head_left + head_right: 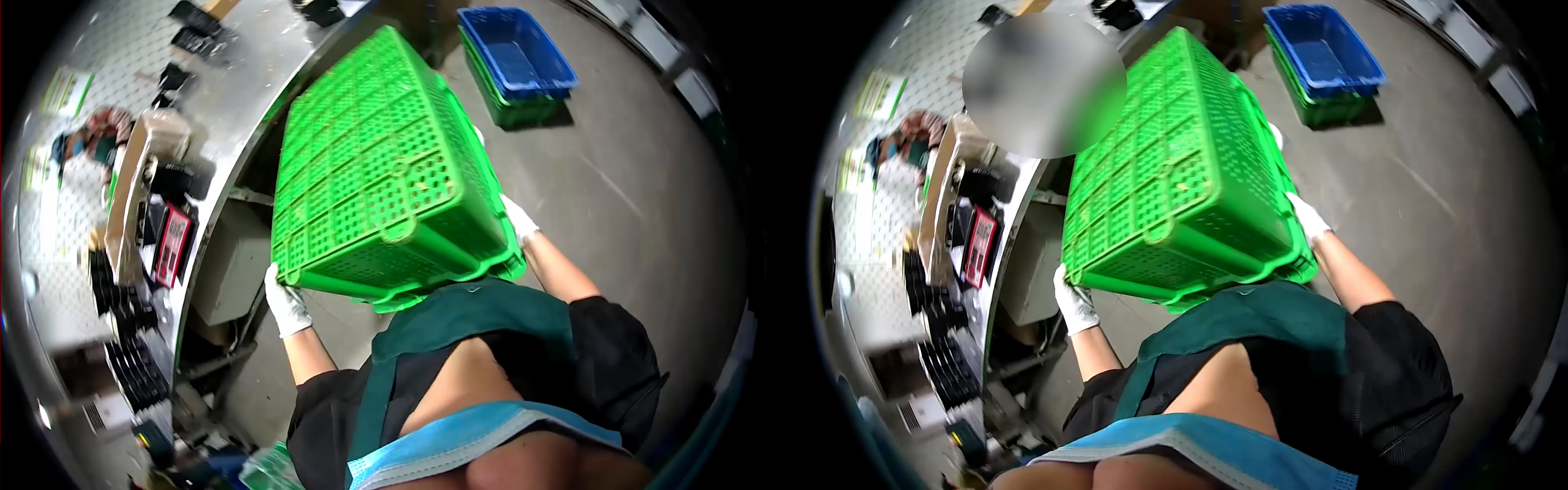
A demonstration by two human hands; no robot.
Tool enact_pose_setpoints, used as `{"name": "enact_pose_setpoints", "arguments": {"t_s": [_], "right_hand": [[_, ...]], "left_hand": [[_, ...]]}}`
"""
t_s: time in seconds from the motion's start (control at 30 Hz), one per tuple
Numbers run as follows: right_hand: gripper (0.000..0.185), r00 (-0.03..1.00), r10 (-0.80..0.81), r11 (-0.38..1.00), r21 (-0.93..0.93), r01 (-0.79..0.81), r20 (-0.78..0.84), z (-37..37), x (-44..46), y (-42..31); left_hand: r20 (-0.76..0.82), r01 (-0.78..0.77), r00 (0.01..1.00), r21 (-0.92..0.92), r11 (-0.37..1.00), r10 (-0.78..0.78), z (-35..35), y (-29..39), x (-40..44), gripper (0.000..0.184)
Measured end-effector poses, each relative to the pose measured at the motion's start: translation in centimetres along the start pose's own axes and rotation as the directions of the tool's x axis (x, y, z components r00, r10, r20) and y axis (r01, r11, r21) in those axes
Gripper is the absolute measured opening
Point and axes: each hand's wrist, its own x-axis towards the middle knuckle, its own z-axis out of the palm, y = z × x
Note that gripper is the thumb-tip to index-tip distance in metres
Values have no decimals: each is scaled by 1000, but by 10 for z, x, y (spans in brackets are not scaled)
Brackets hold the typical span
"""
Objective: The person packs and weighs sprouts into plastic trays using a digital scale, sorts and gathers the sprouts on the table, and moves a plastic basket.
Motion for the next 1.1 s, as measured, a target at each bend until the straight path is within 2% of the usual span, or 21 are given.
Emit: {"name": "enact_pose_setpoints", "arguments": {"t_s": [0.03,0.1,0.17,0.2,0.27,0.3,0.37,0.43,0.47,0.5,0.57,0.63,0.7,0.73,0.77,0.83,0.87,0.9,0.97,1.03,1.1], "right_hand": [[40,999,-36,999,35,35,13,-8,9,-3],[40,997,-51,998,33,49,61,0,-16,-42],[41,978,-189,957,-241,163,-87,2,-26,-79],[41,979,-202,948,-255,189,-23,6,-32,-96],[42,965,-255,933,-249,261,57,16,-21,-131],[37,940,-333,849,-409,335,78,44,-38,-160],[29,895,-323,850,-321,418,309,52,-19,-200],[24,818,-335,800,-318,509,468,41,51,-235],[24,638,-466,247,-602,759,613,57,54,-254],[31,582,-88,878,-213,428,808,58,43,-286],[33,581,-7,881,-270,389,814,61,60,-289],[34,735,106,867,-425,261,669,24,95,-256],[36,823,227,888,-459,46,521,-32,114,-230],[37,855,263,900,-433,-50,448,-64,118,-219],[37,888,255,913,-399,-90,383,-90,121,-212],[39,953,113,950,-311,-22,279,-120,133,-209],[46,853,328,935,-265,-234,405,-115,117,-231],[48,807,450,880,-347,-326,382,-115,109,-252],[49,927,69,899,-425,102,368,-91,119,-262],[48,864,-115,774,-501,387,490,-39,89,-308],[47,820,-165,797,-416,438,548,32,45,-355]], "left_hand": [[46,-64,996,-117,991,70,19,1,-14,34],[36,-98,994,-119,988,103,26,-4,-33,36],[41,-187,979,-204,961,200,27,-9,-49,38],[73,-185,974,-278,943,212,29,-4,-66,40],[267,-239,890,-415,878,369,45,12,-92,50],[234,-299,869,-454,839,436,76,25,-114,56],[190,-375,821,-532,759,539,106,26,-126,60],[-1,-481,831,-503,718,556,124,6,-126,55],[-53,-486,841,-510,710,539,136,-9,-134,53],[-110,-498,843,-526,689,526,153,-25,-140,51],[-141,-449,890,-447,774,435,200,-51,-181,48],[-244,-450,891,-350,822,384,237,-78,-212,44],[-486,-319,830,-15,947,272,217,-128,-200,36],[-447,-287,852,39,957,274,204,-157,-185,28],[-504,-326,774,200,924,382,195,-171,-180,26],[-345,-268,911,-79,960,226,241,-120,-221,26],[-370,-322,877,19,947,306,242,-120,-238,30],[-374,-314,875,44,948,307,241,-117,-261,30],[-292,-496,824,43,867,486,273,-100,-287,36],[-305,-558,817,-205,804,489,276,-102,-290,41],[-261,-531,829,-85,843,495,291,-82,-278,44]]}}
